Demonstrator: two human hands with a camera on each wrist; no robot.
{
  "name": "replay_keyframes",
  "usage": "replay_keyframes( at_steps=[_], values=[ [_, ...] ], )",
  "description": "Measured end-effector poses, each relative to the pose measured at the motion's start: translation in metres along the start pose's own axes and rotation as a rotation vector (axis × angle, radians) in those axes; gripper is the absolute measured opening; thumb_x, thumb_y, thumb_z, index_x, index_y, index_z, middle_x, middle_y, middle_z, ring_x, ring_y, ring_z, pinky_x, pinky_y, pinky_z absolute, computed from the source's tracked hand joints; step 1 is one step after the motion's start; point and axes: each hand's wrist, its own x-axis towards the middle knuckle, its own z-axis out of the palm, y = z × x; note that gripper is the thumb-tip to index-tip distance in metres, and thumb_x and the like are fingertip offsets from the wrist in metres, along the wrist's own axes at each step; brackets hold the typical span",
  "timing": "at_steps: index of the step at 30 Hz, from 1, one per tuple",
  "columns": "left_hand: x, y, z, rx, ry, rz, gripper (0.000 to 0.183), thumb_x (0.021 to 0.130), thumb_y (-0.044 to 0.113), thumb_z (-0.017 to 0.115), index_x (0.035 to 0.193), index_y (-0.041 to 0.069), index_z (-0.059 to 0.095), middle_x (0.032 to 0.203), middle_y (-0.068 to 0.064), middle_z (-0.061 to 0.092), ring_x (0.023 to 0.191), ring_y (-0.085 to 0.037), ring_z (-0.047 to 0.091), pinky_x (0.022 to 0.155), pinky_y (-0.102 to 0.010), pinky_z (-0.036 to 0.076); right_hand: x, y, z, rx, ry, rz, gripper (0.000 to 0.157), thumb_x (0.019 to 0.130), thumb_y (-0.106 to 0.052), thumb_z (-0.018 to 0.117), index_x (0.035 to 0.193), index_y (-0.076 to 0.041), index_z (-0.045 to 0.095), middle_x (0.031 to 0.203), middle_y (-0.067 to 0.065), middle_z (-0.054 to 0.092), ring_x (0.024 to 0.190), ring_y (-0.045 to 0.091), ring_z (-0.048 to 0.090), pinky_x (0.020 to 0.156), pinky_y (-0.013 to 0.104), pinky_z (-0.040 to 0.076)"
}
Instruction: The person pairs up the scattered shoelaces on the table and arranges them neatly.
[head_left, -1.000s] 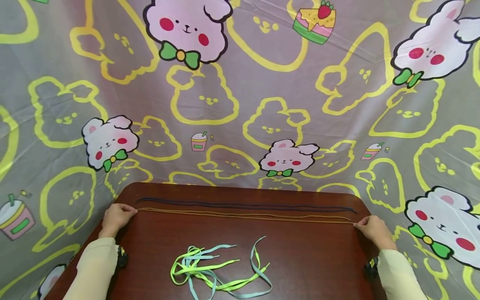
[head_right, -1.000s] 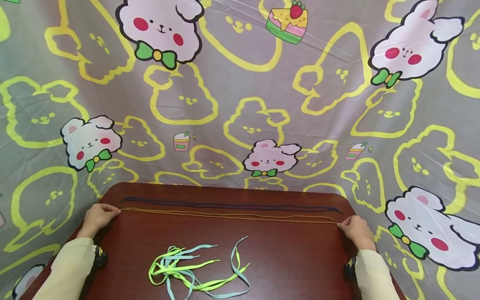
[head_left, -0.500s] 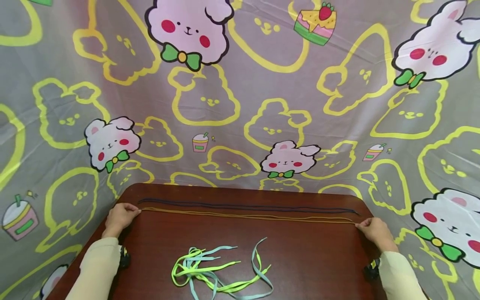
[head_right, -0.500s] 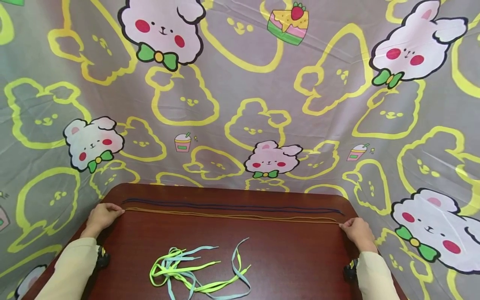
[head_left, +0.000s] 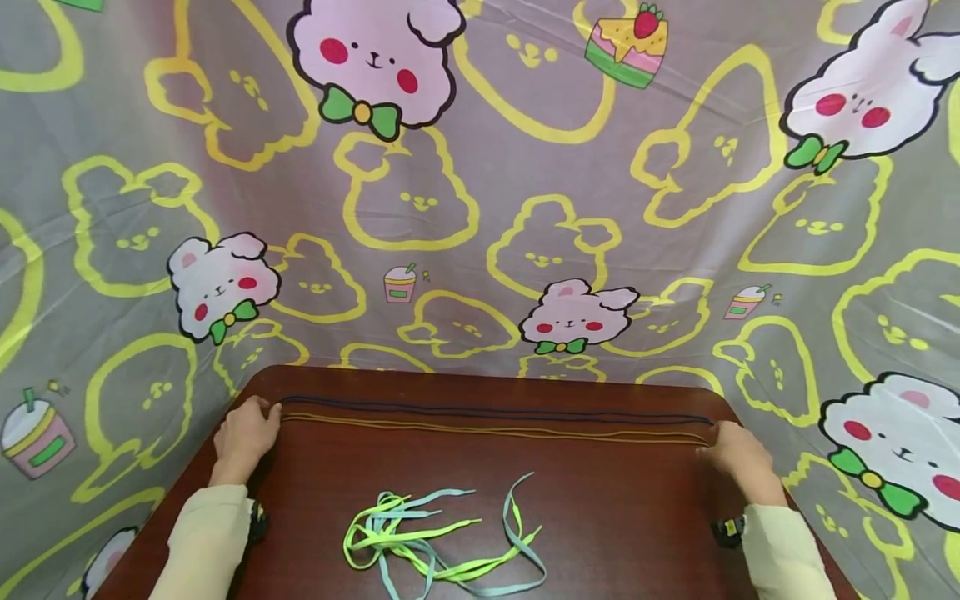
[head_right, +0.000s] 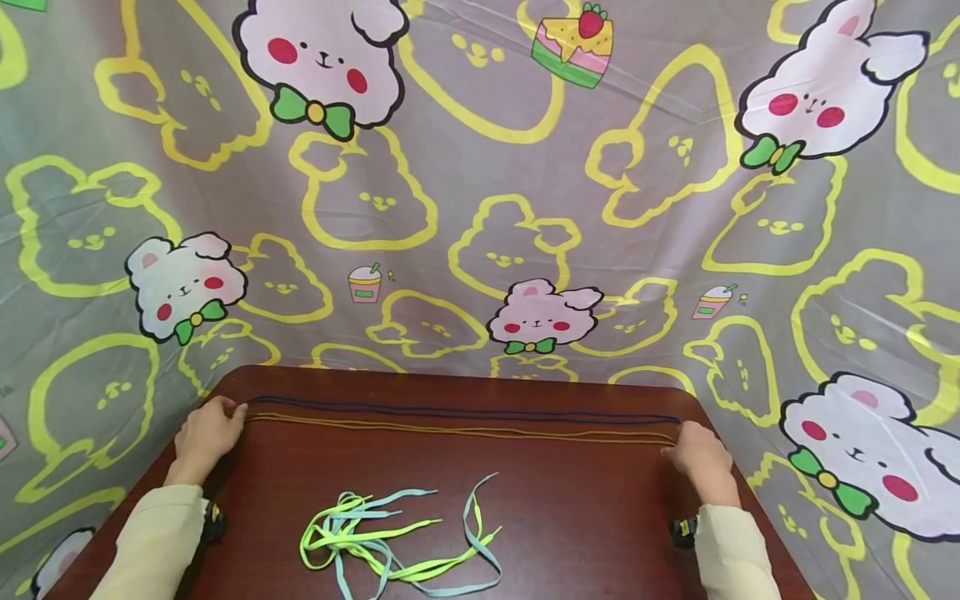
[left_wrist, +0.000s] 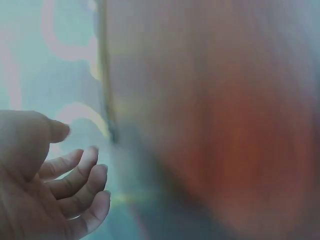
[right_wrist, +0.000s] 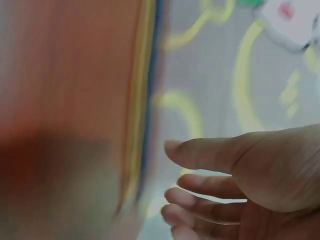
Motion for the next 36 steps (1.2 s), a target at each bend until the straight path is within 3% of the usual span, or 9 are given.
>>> replay_keyframes(
  at_steps=[3, 5, 8, 11, 14, 17, 21, 30, 36],
  values=[
    [-0.005, 0.032, 0.000, -0.067, 0.043, 0.112, 0.033, 0.102, 0.025, 0.054, 0.117, -0.004, 0.065, 0.099, -0.024, 0.069, 0.076, -0.039, 0.065, 0.059, -0.048, 0.049, -0.006, -0.039, -0.002, 0.013, 0.005, -0.077, 0.056, 0.089, -0.023, 0.077, 0.126, 0.014, 0.057, 0.115, 0.033, 0.065, 0.098, 0.049, 0.065, 0.076, 0.059, 0.051],
    [-0.009, 0.060, -0.001, -0.149, 0.022, 0.227, 0.029, 0.102, 0.021, 0.057, 0.114, -0.002, 0.068, 0.093, -0.018, 0.070, 0.070, -0.028, 0.063, 0.058, -0.041, 0.048, -0.012, -0.068, -0.001, 0.036, -0.009, -0.140, 0.053, 0.090, -0.022, 0.077, 0.128, 0.010, 0.058, 0.116, 0.029, 0.066, 0.099, 0.045, 0.066, 0.078, 0.057, 0.051],
    [-0.019, 0.107, -0.003, -0.272, -0.076, 0.392, 0.022, 0.103, 0.017, 0.060, 0.113, 0.001, 0.070, 0.089, -0.008, 0.070, 0.073, -0.018, 0.063, 0.062, -0.034, 0.048, -0.021, -0.112, 0.007, 0.076, -0.024, -0.259, 0.045, 0.088, -0.017, 0.078, 0.124, 0.006, 0.063, 0.114, 0.023, 0.069, 0.100, 0.039, 0.067, 0.081, 0.055, 0.053],
    [-0.035, 0.153, -0.004, -0.359, -0.192, 0.516, 0.018, 0.103, 0.017, 0.062, 0.113, 0.005, 0.070, 0.088, -0.002, 0.070, 0.079, -0.019, 0.066, 0.067, -0.033, 0.050, -0.027, -0.151, 0.021, 0.138, -0.074, -0.385, 0.040, 0.087, -0.011, 0.080, 0.122, 0.004, 0.066, 0.115, 0.018, 0.069, 0.104, 0.036, 0.066, 0.086, 0.052, 0.054],
    [-0.053, 0.192, -0.002, -0.391, -0.252, 0.582, 0.017, 0.103, 0.020, 0.063, 0.113, 0.010, 0.071, 0.087, 0.003, 0.069, 0.078, -0.017, 0.064, 0.069, -0.032, 0.050, -0.028, -0.182, 0.040, 0.208, -0.142, -0.529, 0.040, 0.084, -0.004, 0.082, 0.120, 0.004, 0.067, 0.117, 0.017, 0.069, 0.109, 0.035, 0.065, 0.090, 0.050, 0.054],
    [-0.068, 0.217, 0.005, -0.411, -0.271, 0.611, 0.017, 0.103, 0.022, 0.063, 0.113, 0.012, 0.071, 0.087, 0.006, 0.069, 0.074, -0.012, 0.060, 0.070, -0.031, 0.049, -0.030, -0.203, 0.058, 0.261, -0.203, -0.613, 0.037, 0.081, 0.001, 0.082, 0.115, 0.004, 0.068, 0.113, 0.017, 0.070, 0.106, 0.034, 0.065, 0.088, 0.048, 0.055],
    [-0.082, 0.232, 0.016, -0.447, -0.297, 0.596, 0.016, 0.103, 0.022, 0.063, 0.113, 0.013, 0.071, 0.087, 0.007, 0.069, 0.072, -0.010, 0.059, 0.071, -0.030, 0.049, -0.037, -0.225, 0.076, 0.278, -0.253, -0.633, 0.030, 0.081, 0.004, 0.082, 0.109, 0.002, 0.070, 0.106, 0.014, 0.070, 0.098, 0.031, 0.066, 0.081, 0.044, 0.056],
    [-0.091, 0.225, 0.032, -0.502, -0.354, 0.577, 0.015, 0.101, 0.019, 0.065, 0.114, 0.013, 0.071, 0.088, 0.006, 0.069, 0.079, -0.014, 0.064, 0.071, -0.028, 0.050, -0.053, -0.283, 0.113, 0.154, -0.298, -0.809, 0.013, 0.090, -0.009, 0.077, 0.103, -0.007, 0.076, 0.094, 0.001, 0.074, 0.081, 0.009, 0.066, 0.072, 0.026, 0.053],
    [-0.093, 0.225, 0.030, -0.506, -0.369, 0.593, 0.016, 0.100, 0.017, 0.066, 0.114, 0.012, 0.071, 0.087, 0.005, 0.070, 0.081, -0.022, 0.067, 0.072, -0.029, 0.051, -0.067, -0.301, 0.138, 0.013, -0.217, -0.792, 0.009, 0.089, -0.010, 0.078, 0.084, -0.015, 0.072, 0.073, -0.009, 0.062, 0.062, 0.002, 0.053, 0.058, 0.021, 0.045]
  ],
)
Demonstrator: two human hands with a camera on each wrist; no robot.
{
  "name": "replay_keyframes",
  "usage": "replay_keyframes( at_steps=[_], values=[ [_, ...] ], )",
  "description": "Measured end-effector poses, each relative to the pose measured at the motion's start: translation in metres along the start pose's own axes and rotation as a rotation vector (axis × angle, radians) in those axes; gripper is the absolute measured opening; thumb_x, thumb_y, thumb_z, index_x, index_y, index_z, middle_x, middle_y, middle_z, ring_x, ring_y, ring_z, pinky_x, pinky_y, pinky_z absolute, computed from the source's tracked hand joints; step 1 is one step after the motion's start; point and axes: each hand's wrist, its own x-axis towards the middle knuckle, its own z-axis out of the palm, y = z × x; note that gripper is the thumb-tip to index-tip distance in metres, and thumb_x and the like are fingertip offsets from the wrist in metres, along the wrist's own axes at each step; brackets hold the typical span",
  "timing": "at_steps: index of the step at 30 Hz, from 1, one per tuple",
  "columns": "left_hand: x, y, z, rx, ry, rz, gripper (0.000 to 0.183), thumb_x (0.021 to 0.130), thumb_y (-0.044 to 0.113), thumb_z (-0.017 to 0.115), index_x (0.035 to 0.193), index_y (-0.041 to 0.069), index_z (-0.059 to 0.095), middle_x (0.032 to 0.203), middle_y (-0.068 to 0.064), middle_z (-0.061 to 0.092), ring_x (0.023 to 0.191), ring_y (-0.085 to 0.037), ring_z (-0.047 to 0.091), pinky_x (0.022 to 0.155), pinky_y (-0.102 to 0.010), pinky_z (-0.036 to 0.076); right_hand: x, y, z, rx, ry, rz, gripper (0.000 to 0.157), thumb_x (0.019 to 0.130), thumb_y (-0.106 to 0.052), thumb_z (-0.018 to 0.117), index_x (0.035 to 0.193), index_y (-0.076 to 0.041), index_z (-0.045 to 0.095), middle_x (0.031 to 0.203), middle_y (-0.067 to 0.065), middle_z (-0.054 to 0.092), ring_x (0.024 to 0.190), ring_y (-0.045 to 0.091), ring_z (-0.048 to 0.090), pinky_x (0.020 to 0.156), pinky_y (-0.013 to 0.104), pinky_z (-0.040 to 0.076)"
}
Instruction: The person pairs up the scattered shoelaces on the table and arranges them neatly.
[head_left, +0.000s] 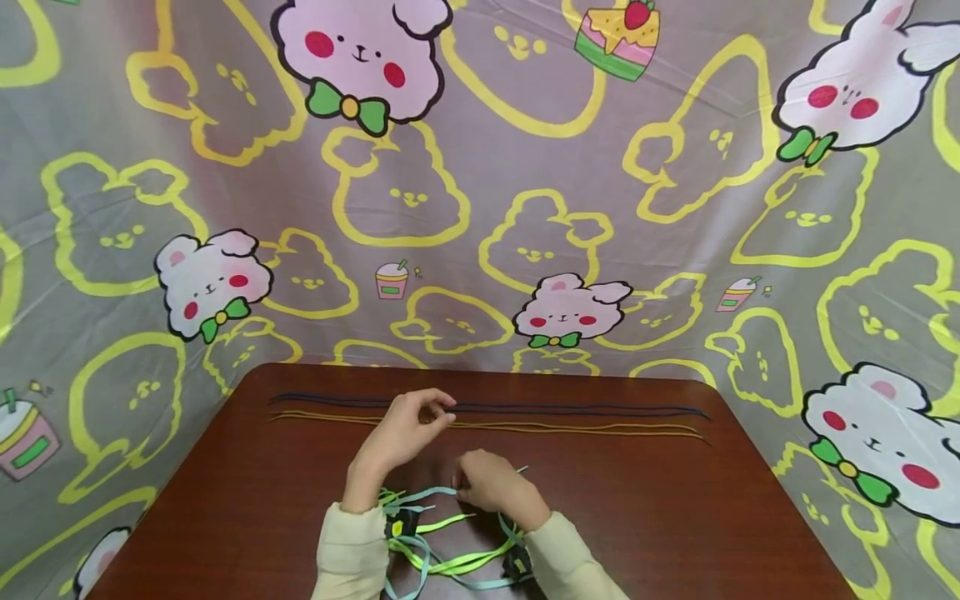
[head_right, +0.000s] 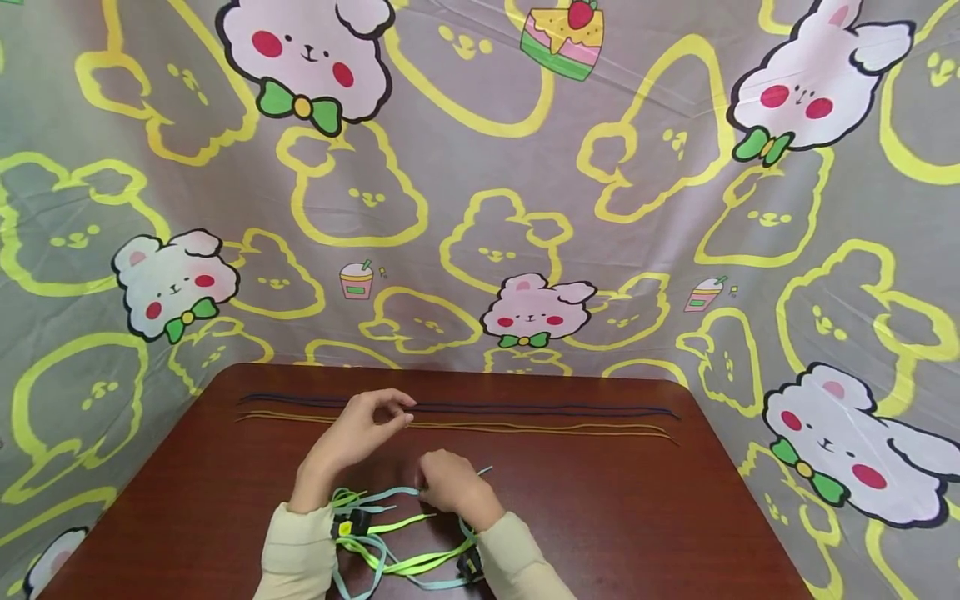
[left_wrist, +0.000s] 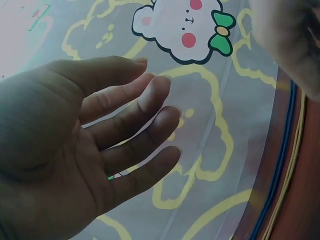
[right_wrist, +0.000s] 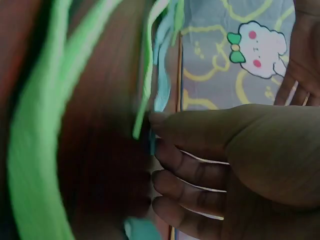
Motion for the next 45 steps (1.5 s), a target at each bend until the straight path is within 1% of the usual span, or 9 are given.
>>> replay_keyframes(
  at_steps=[7, 14, 19, 21, 23, 27, 32, 35, 45],
  values=[
    [-0.007, 0.020, 0.001, 0.100, -0.049, -0.059, 0.023, 0.101, 0.021, 0.065, 0.121, 0.009, 0.069, 0.090, 0.004, 0.070, 0.077, -0.012, 0.063, 0.068, -0.030, 0.050, -0.004, -0.012, -0.002, 0.007, -0.046, -0.060, 0.033, 0.094, -0.005, 0.067, 0.066, -0.018, 0.054, 0.061, -0.012, 0.041, 0.054, 0.004, 0.037, 0.052, 0.019, 0.032],
    [-0.016, 0.045, 0.000, 0.075, -0.142, -0.037, 0.039, 0.106, 0.043, 0.053, 0.129, 0.015, 0.067, 0.107, 0.005, 0.071, 0.095, -0.011, 0.064, 0.085, -0.039, 0.052, -0.022, -0.026, -0.037, 0.113, -0.034, -0.206, 0.013, 0.096, -0.006, 0.067, 0.089, -0.014, 0.073, 0.082, -0.013, 0.065, 0.070, -0.004, 0.053, 0.067, 0.014, 0.046],
    [-0.020, 0.057, -0.001, 0.032, -0.176, -0.017, 0.048, 0.108, 0.052, 0.041, 0.129, 0.018, 0.067, 0.096, 0.004, 0.073, 0.077, -0.008, 0.061, 0.080, -0.035, 0.051, -0.045, -0.042, -0.065, 0.190, 0.008, -0.240, 0.012, 0.098, -0.008, 0.067, 0.095, -0.015, 0.076, 0.088, -0.009, 0.072, 0.071, -0.006, 0.056, 0.069, 0.014, 0.049],
    [-0.021, 0.060, -0.002, 0.000, -0.200, -0.002, 0.048, 0.109, 0.051, 0.038, 0.129, 0.019, 0.066, 0.095, 0.004, 0.073, 0.078, -0.008, 0.063, 0.081, -0.034, 0.051, -0.056, -0.046, -0.076, 0.211, 0.047, -0.242, 0.010, 0.098, -0.008, 0.068, 0.096, -0.015, 0.076, 0.090, -0.008, 0.073, 0.073, -0.006, 0.057, 0.071, 0.015, 0.049],
    [-0.021, 0.062, -0.003, -0.043, -0.234, 0.035, 0.045, 0.110, 0.047, 0.036, 0.127, 0.021, 0.067, 0.108, 0.007, 0.073, 0.094, -0.008, 0.067, 0.087, -0.034, 0.052, -0.067, -0.048, -0.087, 0.225, 0.103, -0.249, 0.009, 0.097, -0.009, 0.069, 0.098, -0.015, 0.075, 0.092, -0.009, 0.073, 0.076, -0.006, 0.058, 0.073, 0.017, 0.050],
    [-0.021, 0.066, -0.004, -0.160, -0.363, 0.136, 0.039, 0.113, 0.033, 0.034, 0.131, 0.019, 0.065, 0.116, 0.004, 0.071, 0.106, -0.009, 0.066, 0.096, -0.034, 0.051, -0.087, -0.044, -0.104, 0.274, 0.248, -0.305, 0.009, 0.096, -0.008, 0.071, 0.101, -0.014, 0.073, 0.093, -0.007, 0.071, 0.081, -0.002, 0.061, 0.075, 0.022, 0.054],
    [-0.026, 0.071, -0.008, -0.257, -0.486, 0.174, 0.032, 0.110, 0.026, 0.045, 0.137, 0.016, 0.060, 0.085, -0.008, 0.070, 0.072, -0.007, 0.061, 0.071, -0.025, 0.051, -0.107, -0.032, -0.118, 0.341, 0.410, -0.337, 0.016, 0.094, -0.005, 0.072, 0.103, -0.019, 0.072, 0.094, -0.008, 0.070, 0.080, 0.001, 0.063, 0.072, 0.024, 0.055],
    [-0.029, 0.073, -0.010, -0.249, -0.476, 0.186, 0.029, 0.108, 0.025, 0.052, 0.133, 0.016, 0.064, 0.075, -0.006, 0.064, 0.062, -0.006, 0.053, 0.058, -0.022, 0.045, -0.115, -0.025, -0.125, 0.333, 0.493, -0.323, 0.015, 0.094, -0.009, 0.073, 0.101, -0.023, 0.072, 0.094, -0.012, 0.069, 0.080, 0.003, 0.061, 0.072, 0.024, 0.053],
    [-0.037, 0.084, -0.013, -0.216, -0.372, 0.273, 0.016, 0.106, 0.025, 0.057, 0.101, 0.020, 0.072, 0.071, 0.012, 0.049, 0.063, -0.001, 0.043, 0.059, -0.020, 0.040, -0.134, -0.003, -0.142, 0.274, 0.633, -0.218, 0.020, 0.090, -0.005, 0.077, 0.101, -0.022, 0.073, 0.092, -0.011, 0.070, 0.080, 0.006, 0.061, 0.071, 0.028, 0.052]
  ],
)
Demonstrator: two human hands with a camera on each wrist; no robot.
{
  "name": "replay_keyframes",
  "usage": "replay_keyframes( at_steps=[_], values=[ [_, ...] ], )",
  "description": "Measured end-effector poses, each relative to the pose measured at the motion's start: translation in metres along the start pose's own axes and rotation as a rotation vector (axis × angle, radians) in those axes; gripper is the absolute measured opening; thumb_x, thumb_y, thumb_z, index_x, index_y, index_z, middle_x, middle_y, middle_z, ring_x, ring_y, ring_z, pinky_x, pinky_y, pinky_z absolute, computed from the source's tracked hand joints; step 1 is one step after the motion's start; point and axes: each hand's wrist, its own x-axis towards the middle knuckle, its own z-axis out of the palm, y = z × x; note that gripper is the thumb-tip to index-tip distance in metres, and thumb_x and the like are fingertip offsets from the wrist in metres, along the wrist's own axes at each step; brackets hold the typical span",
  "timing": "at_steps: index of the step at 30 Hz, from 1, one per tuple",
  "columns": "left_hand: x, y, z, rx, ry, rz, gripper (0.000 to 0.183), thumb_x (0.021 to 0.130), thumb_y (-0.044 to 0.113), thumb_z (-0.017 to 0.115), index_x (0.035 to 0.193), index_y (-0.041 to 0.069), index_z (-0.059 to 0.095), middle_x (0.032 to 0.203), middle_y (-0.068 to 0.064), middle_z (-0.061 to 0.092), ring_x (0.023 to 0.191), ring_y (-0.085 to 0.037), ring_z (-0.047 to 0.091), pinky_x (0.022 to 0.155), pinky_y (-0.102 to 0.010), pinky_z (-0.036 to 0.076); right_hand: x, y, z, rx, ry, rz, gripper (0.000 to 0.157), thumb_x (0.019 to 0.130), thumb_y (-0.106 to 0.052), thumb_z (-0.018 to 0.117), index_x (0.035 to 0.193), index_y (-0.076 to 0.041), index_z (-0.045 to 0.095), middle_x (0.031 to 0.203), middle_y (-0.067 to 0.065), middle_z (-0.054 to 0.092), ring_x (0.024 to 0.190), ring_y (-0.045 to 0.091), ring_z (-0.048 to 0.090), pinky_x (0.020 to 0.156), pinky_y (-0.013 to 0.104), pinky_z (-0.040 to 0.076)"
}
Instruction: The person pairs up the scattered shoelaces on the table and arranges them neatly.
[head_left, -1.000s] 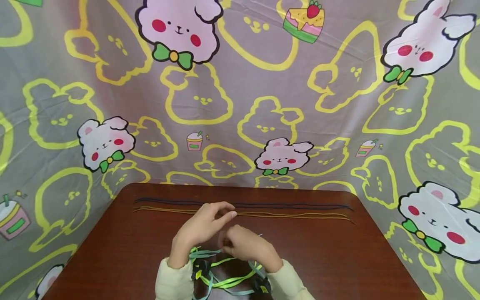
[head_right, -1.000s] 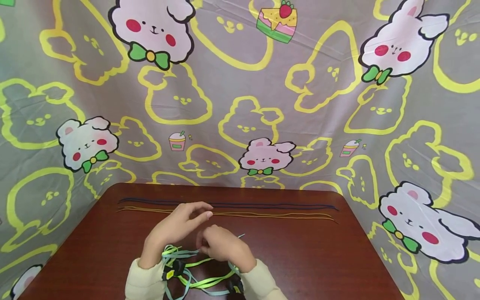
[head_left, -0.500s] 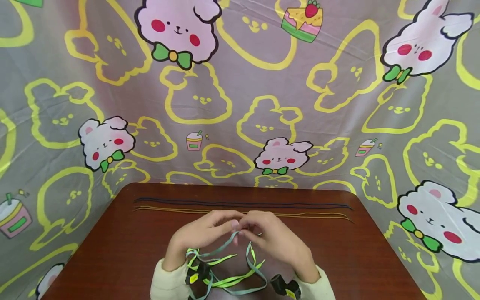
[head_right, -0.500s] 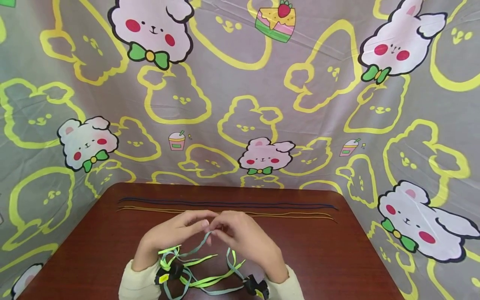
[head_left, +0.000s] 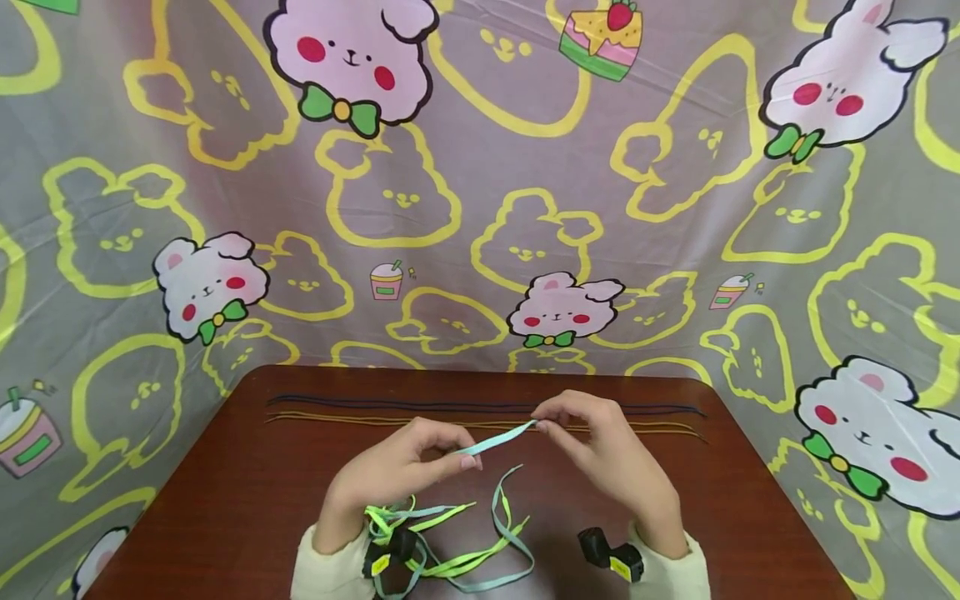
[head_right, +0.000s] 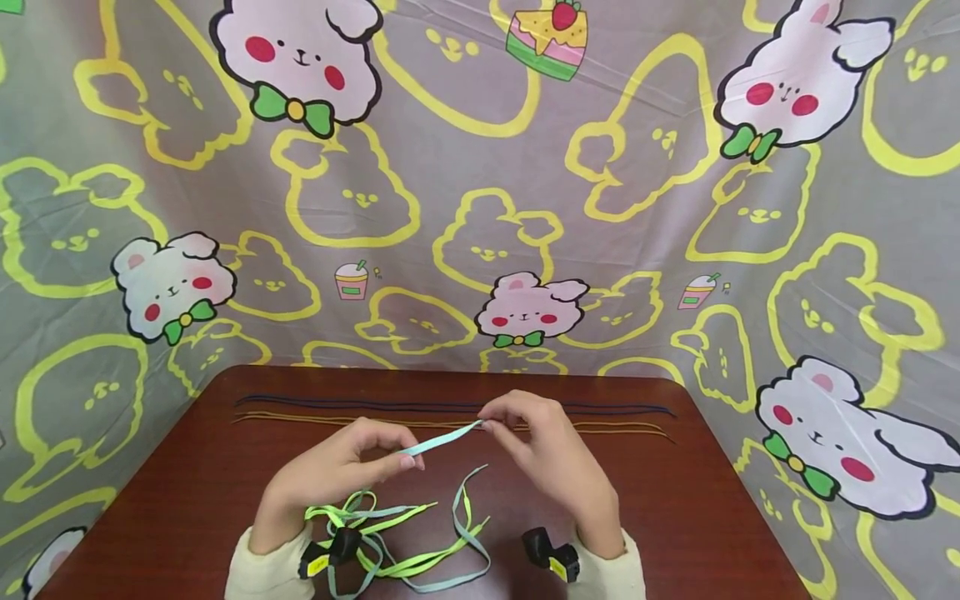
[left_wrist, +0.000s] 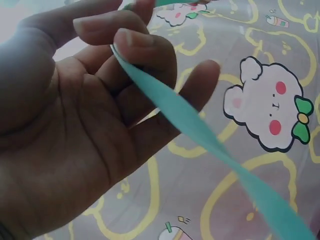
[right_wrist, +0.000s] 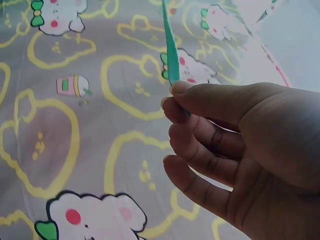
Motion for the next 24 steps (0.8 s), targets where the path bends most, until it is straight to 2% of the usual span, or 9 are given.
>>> replay_keyframes(
  at_steps=[2, 7, 13, 19, 24],
  values=[
    [-0.002, 0.005, 0.001, 0.009, 0.020, 0.015, 0.014, 0.105, 0.025, 0.059, 0.098, 0.020, 0.071, 0.068, 0.012, 0.044, 0.061, 0.000, 0.040, 0.058, -0.020, 0.038, -0.001, 0.002, -0.004, -0.021, 0.023, 0.010, 0.021, 0.089, -0.003, 0.078, 0.100, -0.021, 0.073, 0.089, -0.012, 0.069, 0.078, 0.005, 0.061, 0.069, 0.026, 0.051],
    [-0.007, 0.015, 0.001, 0.028, 0.069, 0.049, 0.012, 0.103, 0.021, 0.062, 0.095, 0.021, 0.070, 0.069, 0.015, 0.044, 0.063, 0.002, 0.040, 0.059, -0.019, 0.040, -0.004, 0.006, -0.012, -0.060, 0.061, 0.046, 0.022, 0.087, 0.000, 0.078, 0.098, -0.019, 0.074, 0.086, -0.016, 0.065, 0.075, 0.005, 0.059, 0.065, 0.024, 0.050],
    [-0.011, 0.018, -0.001, 0.003, 0.102, 0.072, 0.011, 0.103, 0.016, 0.061, 0.096, 0.018, 0.069, 0.067, 0.013, 0.041, 0.059, 0.003, 0.037, 0.056, -0.020, 0.039, -0.007, 0.013, -0.020, -0.099, 0.098, 0.091, 0.021, 0.087, -0.002, 0.078, 0.098, -0.019, 0.074, 0.084, -0.015, 0.065, 0.075, 0.006, 0.059, 0.067, 0.025, 0.050],
    [-0.014, 0.015, -0.003, 0.013, 0.151, 0.071, 0.010, 0.102, 0.014, 0.062, 0.097, 0.019, 0.069, 0.068, 0.009, 0.046, 0.060, 0.001, 0.041, 0.056, -0.023, 0.043, -0.012, 0.023, -0.030, -0.149, 0.164, 0.095, 0.023, 0.086, 0.002, 0.079, 0.098, -0.018, 0.075, 0.082, -0.012, 0.066, 0.073, 0.005, 0.059, 0.068, 0.022, 0.049],
    [-0.016, 0.016, -0.004, 0.018, 0.200, 0.054, 0.009, 0.101, 0.014, 0.065, 0.097, 0.020, 0.070, 0.071, 0.009, 0.054, 0.060, -0.001, 0.045, 0.058, -0.026, 0.045, -0.017, 0.029, -0.040, -0.190, 0.205, 0.146, 0.022, 0.085, 0.002, 0.079, 0.097, -0.016, 0.075, 0.079, -0.010, 0.067, 0.071, 0.005, 0.059, 0.065, 0.021, 0.048]
  ],
)
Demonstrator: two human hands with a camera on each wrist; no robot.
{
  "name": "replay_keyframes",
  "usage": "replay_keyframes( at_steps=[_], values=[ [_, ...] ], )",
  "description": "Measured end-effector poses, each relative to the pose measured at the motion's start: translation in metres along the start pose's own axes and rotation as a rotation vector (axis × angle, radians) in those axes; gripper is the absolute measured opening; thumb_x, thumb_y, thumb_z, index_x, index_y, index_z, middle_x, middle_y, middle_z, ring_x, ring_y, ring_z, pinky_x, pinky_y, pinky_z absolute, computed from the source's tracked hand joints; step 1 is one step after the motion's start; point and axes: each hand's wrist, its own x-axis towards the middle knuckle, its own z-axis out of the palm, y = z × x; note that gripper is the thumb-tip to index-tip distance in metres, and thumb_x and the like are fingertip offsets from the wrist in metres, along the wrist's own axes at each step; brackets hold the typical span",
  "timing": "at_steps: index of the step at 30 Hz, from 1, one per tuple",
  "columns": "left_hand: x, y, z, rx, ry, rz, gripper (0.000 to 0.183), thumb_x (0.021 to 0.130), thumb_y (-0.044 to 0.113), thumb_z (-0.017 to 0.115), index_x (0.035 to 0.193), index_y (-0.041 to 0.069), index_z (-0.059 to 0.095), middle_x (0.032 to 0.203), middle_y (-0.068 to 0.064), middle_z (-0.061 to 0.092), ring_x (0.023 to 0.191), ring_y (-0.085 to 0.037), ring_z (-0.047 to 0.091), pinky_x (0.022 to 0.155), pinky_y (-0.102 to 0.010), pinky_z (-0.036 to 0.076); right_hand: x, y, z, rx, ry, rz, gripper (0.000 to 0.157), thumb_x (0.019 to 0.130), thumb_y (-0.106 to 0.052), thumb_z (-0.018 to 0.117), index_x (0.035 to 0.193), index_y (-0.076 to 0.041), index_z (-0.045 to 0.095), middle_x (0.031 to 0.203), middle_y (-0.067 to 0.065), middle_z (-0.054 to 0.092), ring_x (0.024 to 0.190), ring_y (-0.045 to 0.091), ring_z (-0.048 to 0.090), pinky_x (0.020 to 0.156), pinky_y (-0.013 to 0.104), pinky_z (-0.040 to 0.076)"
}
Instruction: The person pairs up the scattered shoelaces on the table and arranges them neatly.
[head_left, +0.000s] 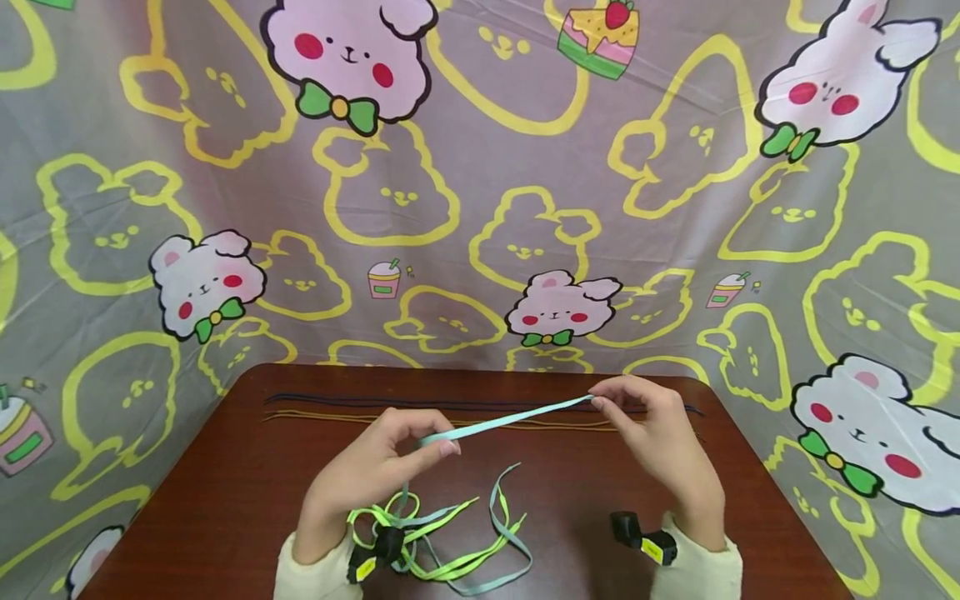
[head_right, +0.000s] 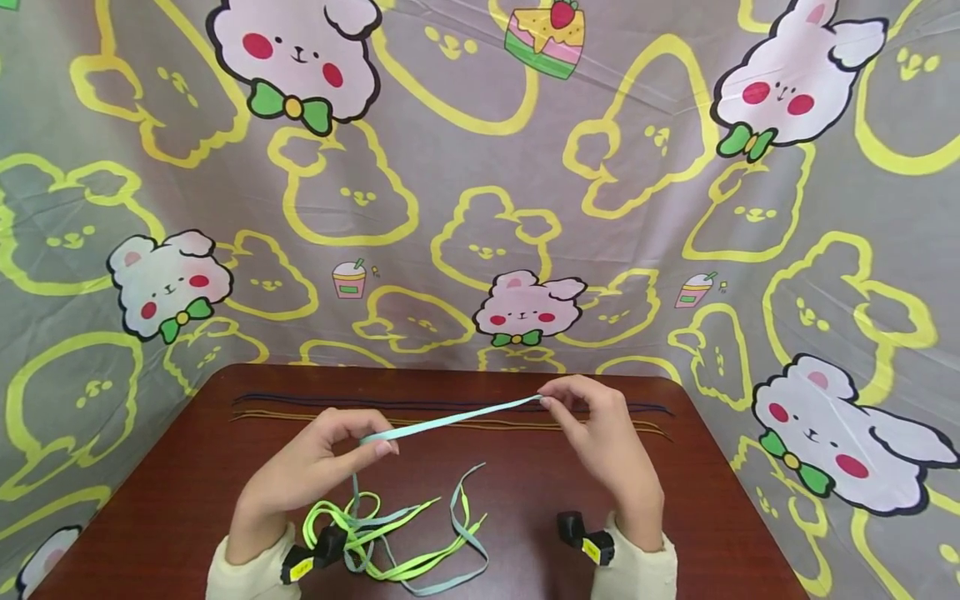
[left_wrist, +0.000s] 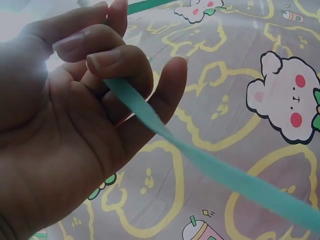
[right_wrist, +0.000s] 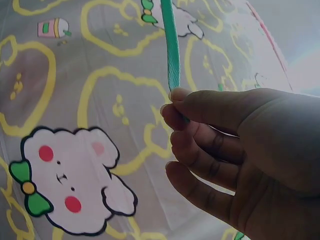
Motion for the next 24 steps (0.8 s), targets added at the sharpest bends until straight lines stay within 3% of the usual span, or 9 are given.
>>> replay_keyframes(
  at_steps=[10, 20, 24],
  values=[
    [-0.003, 0.003, -0.003, -0.012, 0.096, 0.021, 0.012, 0.099, 0.008, 0.066, 0.097, 0.019, 0.072, 0.079, 0.005, 0.061, 0.057, -0.003, 0.044, 0.056, -0.026, 0.044, -0.002, 0.011, -0.010, -0.053, 0.087, 0.053, 0.014, 0.087, 0.000, 0.078, 0.095, -0.012, 0.076, 0.080, -0.003, 0.070, 0.069, 0.003, 0.059, 0.065, 0.015, 0.044],
    [-0.007, 0.001, -0.004, -0.014, 0.145, 0.028, 0.018, 0.099, 0.004, 0.065, 0.100, 0.020, 0.072, 0.089, 0.004, 0.068, 0.074, -0.010, 0.059, 0.062, -0.028, 0.048, -0.007, 0.012, -0.020, -0.069, 0.142, 0.213, 0.006, 0.091, -0.008, 0.077, 0.097, -0.007, 0.077, 0.083, 0.006, 0.072, 0.068, 0.003, 0.058, 0.063, 0.013, 0.046],
    [-0.009, 0.000, -0.005, -0.011, 0.158, 0.030, 0.019, 0.098, 0.004, 0.065, 0.100, 0.022, 0.072, 0.087, 0.005, 0.067, 0.070, -0.010, 0.058, 0.061, -0.028, 0.047, -0.008, 0.012, -0.023, -0.079, 0.164, 0.275, 0.007, 0.093, -0.011, 0.076, 0.098, -0.006, 0.077, 0.083, 0.006, 0.072, 0.068, 0.003, 0.057, 0.062, 0.014, 0.045]
  ],
)
